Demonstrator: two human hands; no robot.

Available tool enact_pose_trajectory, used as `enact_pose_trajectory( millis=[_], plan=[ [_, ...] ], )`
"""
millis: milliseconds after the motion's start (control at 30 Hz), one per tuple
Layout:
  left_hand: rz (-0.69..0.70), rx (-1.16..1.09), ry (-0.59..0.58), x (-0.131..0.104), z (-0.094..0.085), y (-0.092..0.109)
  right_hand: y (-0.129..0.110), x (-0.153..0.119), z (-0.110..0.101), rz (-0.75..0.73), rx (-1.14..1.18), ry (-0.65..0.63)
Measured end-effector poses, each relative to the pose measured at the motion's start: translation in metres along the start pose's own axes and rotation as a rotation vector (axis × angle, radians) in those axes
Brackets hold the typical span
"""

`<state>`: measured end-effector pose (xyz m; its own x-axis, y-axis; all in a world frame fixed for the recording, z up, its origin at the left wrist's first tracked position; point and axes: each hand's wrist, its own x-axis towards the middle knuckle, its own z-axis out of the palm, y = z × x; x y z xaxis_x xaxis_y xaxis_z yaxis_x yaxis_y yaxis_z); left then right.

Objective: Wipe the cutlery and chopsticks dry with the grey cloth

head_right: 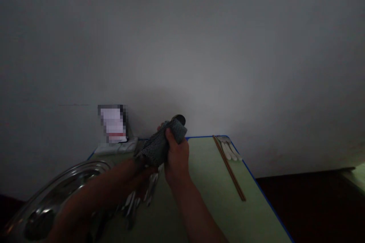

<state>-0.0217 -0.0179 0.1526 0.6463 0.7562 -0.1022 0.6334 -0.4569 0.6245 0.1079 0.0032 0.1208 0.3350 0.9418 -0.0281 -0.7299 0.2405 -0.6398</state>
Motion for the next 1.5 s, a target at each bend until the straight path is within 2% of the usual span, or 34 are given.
enact_pose_trajectory(
  millis=[167,267,400,500,567,667,800,933,1000,1067,1233,1300,1433,1500],
  plan=[
    [0.026,-0.020,0.024,0.007,0.004,-0.005,-0.006,0.010,-0.008,-0.036,0.086,0.079],
    [0.010,-0.051,-0.008,0.005,0.004,-0.006,-0.016,0.017,-0.014,-0.051,0.111,0.053],
    [-0.007,-0.045,0.013,0.000,0.002,-0.003,-0.025,0.022,-0.016,-0.081,0.059,0.027],
    [-0.022,-0.067,-0.057,-0.006,0.001,0.000,-0.030,0.021,-0.017,-0.157,-0.013,-0.009],
    [-0.031,-0.047,-0.107,-0.009,-0.001,0.001,-0.036,0.018,-0.020,-0.207,-0.135,-0.104],
    [-0.004,0.011,-0.088,-0.014,-0.008,-0.004,-0.052,0.014,-0.028,-0.207,-0.381,-0.317],
    [0.017,0.052,0.028,-0.014,-0.019,-0.015,-0.081,0.006,-0.040,-0.160,-0.730,-0.499],
    [0.049,0.093,0.163,-0.009,-0.025,-0.020,-0.096,-0.002,-0.037,-0.155,-1.128,-0.722],
    [0.047,0.099,0.155,-0.007,-0.025,-0.018,-0.096,-0.007,-0.032,-0.150,-1.208,-0.811],
    [0.048,0.106,0.125,-0.008,-0.025,-0.017,-0.093,-0.009,-0.027,-0.166,-1.212,-0.844],
    [0.069,0.102,0.063,-0.015,-0.026,-0.022,-0.080,-0.010,-0.022,-0.238,-1.086,-0.756],
    [0.067,0.096,0.108,-0.017,-0.028,-0.025,-0.073,-0.008,-0.021,-0.200,-0.925,-0.667],
    [0.054,0.070,0.280,-0.019,-0.032,-0.026,-0.053,-0.004,-0.014,-0.171,-0.422,-0.395],
    [0.048,0.067,0.312,-0.019,-0.032,-0.025,-0.044,-0.002,-0.011,-0.165,-0.265,-0.306]
  ],
)
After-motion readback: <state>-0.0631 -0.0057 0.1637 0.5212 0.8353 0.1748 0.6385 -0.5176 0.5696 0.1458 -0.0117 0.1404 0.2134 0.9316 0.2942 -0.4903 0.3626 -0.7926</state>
